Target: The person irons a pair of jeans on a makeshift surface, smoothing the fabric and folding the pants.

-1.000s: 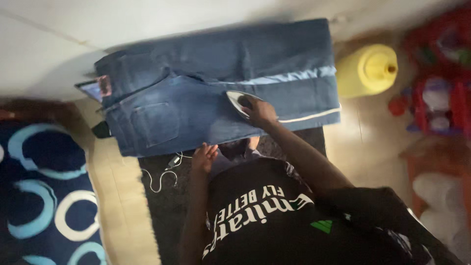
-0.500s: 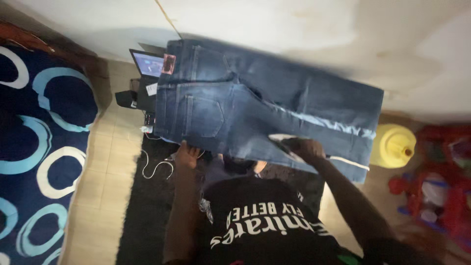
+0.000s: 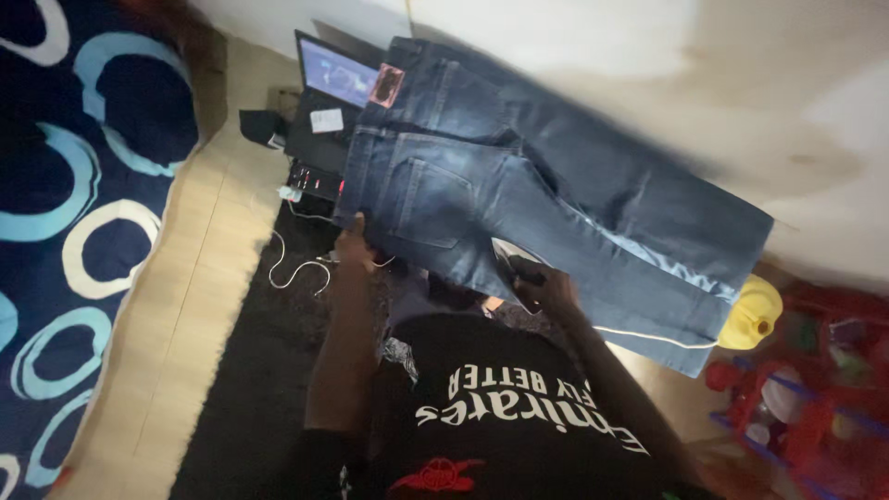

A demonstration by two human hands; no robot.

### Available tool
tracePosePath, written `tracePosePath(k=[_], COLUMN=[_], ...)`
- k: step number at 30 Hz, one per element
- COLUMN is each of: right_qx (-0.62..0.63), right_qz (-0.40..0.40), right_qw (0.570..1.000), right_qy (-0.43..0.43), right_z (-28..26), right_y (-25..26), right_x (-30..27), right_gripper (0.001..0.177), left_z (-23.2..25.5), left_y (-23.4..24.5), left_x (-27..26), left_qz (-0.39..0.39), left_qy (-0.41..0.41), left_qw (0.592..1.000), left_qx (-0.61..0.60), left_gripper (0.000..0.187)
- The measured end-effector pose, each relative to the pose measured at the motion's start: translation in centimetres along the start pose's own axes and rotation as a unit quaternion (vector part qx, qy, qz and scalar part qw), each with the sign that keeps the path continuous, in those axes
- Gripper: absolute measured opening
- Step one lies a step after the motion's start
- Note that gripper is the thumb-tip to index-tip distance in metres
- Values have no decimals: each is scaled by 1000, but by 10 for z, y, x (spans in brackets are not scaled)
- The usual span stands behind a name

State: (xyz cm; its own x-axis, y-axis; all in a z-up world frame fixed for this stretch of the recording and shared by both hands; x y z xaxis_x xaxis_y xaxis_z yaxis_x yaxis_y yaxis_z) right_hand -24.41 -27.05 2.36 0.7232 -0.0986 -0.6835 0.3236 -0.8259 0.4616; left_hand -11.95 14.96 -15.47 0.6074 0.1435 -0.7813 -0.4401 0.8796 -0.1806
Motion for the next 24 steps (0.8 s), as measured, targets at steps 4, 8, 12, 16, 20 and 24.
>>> tracePosePath(k=[4,8,12,16,20,24], right_qx=[-108,-74,-89,-16,10,-110], right_qz=[-58,-18,-3,-29,-49,-66], right_qw=[990,996,995,999,998,984], right_qy=[65,-45,48,30,-28,126], right_z=[-1,-18,-51,-69,-107,-167], right_y=[-9,-16,-32,-61,-85,-86], right_x=[25,34,48,65,74,77], right_gripper=[53,60,64,60,61,61], left_z=[9,-6,0,13,25,14], left_y=[-3,15,7,0,-12,-1], left_x=[-1,7,15,-5,-25,-7], left_qz=[-72,-44,-115,-112,-149,-151], left_qy=[-32,72,-8,-29,49,38], left_qw=[997,993,993,993,987,988], left_qx=[-1,88,7,33,-18,14], left_gripper=[58,65,60,59,50,54])
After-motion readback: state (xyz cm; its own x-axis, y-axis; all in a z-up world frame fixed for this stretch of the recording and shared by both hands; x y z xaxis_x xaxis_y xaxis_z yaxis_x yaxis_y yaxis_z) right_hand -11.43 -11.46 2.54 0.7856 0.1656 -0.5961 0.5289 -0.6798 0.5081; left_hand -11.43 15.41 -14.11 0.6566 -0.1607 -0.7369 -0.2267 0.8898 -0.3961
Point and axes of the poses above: each hand's wrist, its own x-axis towards the middle knuckle, its own y-axis out of the back of the hand, z = x × y, the point moved 6 cm from there along x, towards the middle knuckle, and after that the axes turned 6 degrees about -z, right-handed, at the moved point
